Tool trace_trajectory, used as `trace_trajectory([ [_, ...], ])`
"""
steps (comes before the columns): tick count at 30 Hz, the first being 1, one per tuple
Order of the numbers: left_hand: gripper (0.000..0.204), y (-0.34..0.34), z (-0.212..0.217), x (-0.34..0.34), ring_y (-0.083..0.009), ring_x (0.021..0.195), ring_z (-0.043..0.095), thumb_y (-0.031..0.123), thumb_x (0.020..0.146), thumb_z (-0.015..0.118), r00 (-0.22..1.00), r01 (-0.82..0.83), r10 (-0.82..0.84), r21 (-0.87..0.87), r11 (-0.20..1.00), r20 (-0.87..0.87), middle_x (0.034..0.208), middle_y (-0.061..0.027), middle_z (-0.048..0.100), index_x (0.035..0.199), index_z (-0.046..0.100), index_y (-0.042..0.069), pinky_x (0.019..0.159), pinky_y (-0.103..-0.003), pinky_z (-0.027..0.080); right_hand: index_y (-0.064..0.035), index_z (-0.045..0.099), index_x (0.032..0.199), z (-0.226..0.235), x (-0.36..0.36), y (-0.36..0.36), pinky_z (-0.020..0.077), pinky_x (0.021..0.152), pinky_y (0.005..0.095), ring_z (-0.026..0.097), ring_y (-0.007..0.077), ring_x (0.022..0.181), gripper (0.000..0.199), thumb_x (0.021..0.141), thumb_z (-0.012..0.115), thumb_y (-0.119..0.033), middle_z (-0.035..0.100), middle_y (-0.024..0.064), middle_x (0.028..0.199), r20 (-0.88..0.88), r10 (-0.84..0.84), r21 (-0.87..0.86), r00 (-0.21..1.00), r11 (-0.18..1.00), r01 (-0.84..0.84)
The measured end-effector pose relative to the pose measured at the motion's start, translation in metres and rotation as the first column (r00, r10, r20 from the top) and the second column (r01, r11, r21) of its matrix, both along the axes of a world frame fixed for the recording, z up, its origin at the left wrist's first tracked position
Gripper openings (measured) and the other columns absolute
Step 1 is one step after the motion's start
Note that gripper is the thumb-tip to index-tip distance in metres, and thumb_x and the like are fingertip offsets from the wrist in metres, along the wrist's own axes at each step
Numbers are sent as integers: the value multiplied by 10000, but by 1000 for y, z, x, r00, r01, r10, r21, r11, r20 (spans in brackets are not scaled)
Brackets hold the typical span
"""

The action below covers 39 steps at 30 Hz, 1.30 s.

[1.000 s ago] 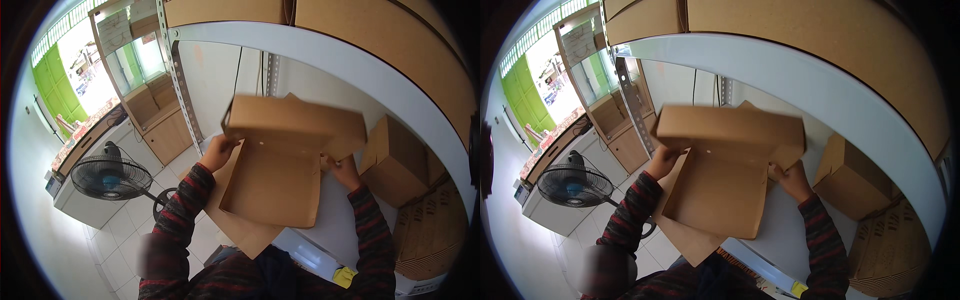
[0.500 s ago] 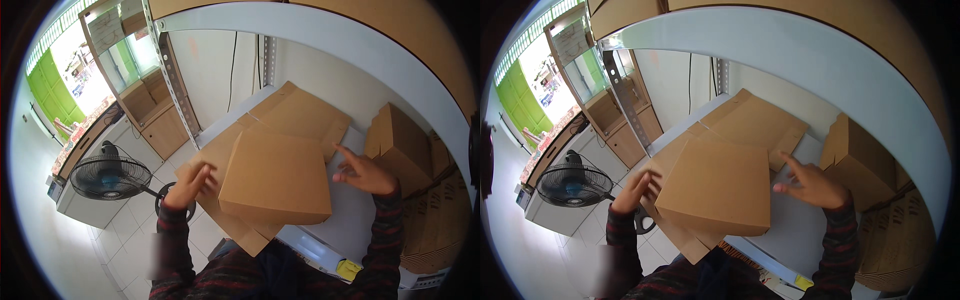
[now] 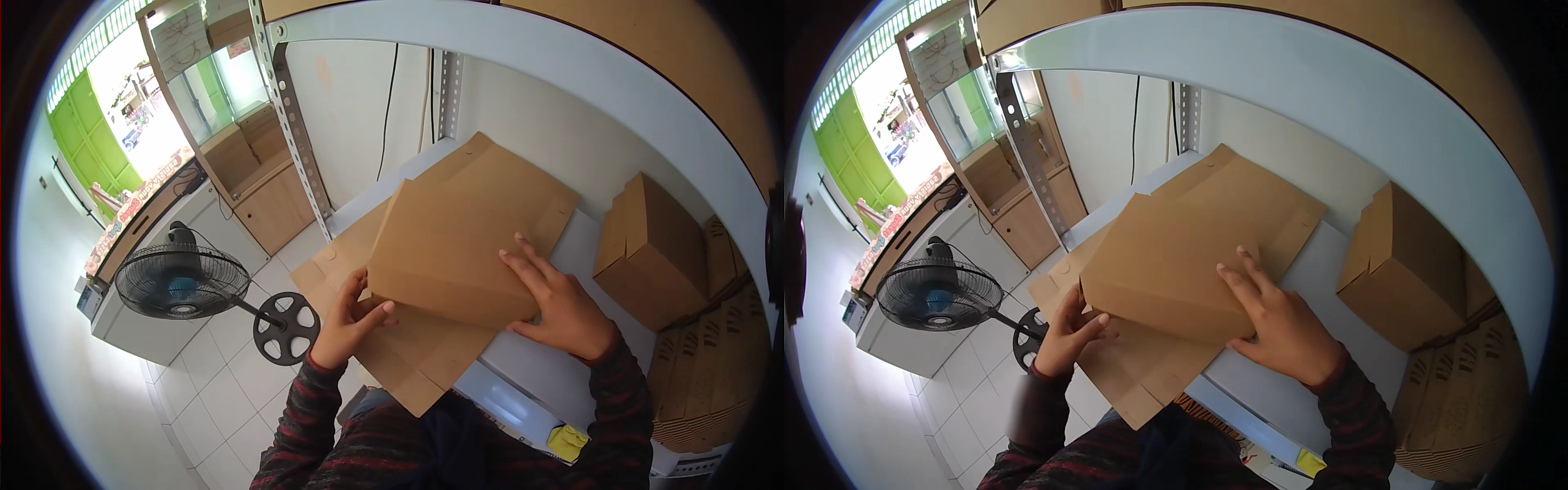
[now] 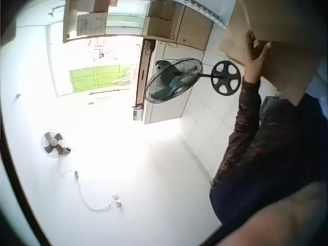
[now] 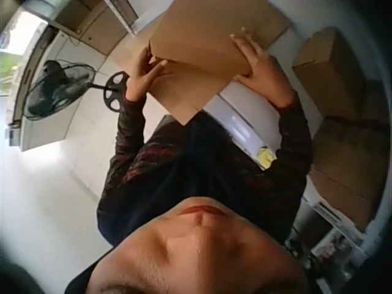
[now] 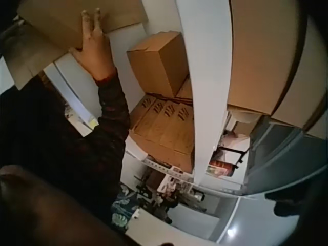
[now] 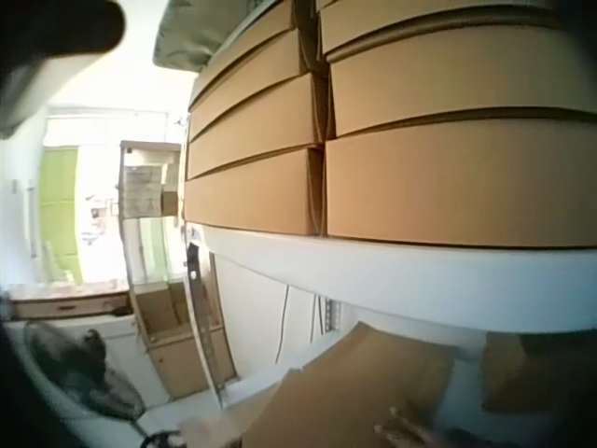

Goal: The person assembles flat-packed cardboard boxes by folding and interlocking the flaps. They then stack the completed boxes on a white metal shelf. The person also moves a stack of flat-packed boxes to a different location on the shelf.

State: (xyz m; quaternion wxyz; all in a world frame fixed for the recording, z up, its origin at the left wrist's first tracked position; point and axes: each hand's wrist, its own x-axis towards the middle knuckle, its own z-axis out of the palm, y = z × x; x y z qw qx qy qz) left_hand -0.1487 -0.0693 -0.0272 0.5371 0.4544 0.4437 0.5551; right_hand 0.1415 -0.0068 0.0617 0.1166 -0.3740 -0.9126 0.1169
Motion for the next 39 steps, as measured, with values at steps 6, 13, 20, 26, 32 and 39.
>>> trace_trajectory([
  [6,1023,8,-18,17,-291,1216,481,-67,800,655,978,-157,124,202,967,168,1489,-141,182,1463,-104,115,944,-380,485,35,455,1286,-11,-11,3,523,859,397,580,385,1087,706,694,771,-183,489,274,1294,-179,87,228,980,973,-44],
  [13,1294,-20,-17,93,-319,1322,355,-55,718,714,991,-90,71,167,982,116,1496,-189,88,1360,-381,195,1002,-415,439,97,470,1247,-26,-24,-13,561,736,366,638,359,987,704,707,771,-241,529,292,1230,-218,113,396,969,918,-18],
  [20,1249,-10,-39,100,-308,1295,386,-43,708,708,936,-289,333,288,913,-118,1495,-202,41,1412,-301,168,1004,-413,439,123,506,1206,-35,-35,-28,557,583,300,683,299,745,692,731,761,-311,558,319,1162,-154,150,530,977,847,-46],
  [26,1218,-11,-24,97,-315,1296,387,-64,706,699,957,-289,282,239,927,64,1502,-196,32,1439,-245,167,1001,-440,445,122,513,1201,-33,-34,-25,546,553,292,673,277,679,691,751,748,-347,566,320,1150,-168,146,558,975,829,-27],
  [32,1159,-18,-19,103,-332,1300,385,-99,738,650,984,-175,173,286,942,33,1507,-177,26,1445,-225,179,982,-461,458,131,520,1180,-43,-36,-25,538,537,291,662,268,641,679,759,741,-353,569,312,1142,-127,130,595,983,803,-30],
  [39,848,-13,-26,59,-335,1279,409,3,867,557,930,-284,217,203,937,296,1465,-172,223,1462,-29,154,943,-445,492,126,555,1097,-41,-30,-17,538,539,307,656,276,637,624,721,761,-328,581,301,1117,-123,131,614,984,789,-29],
])
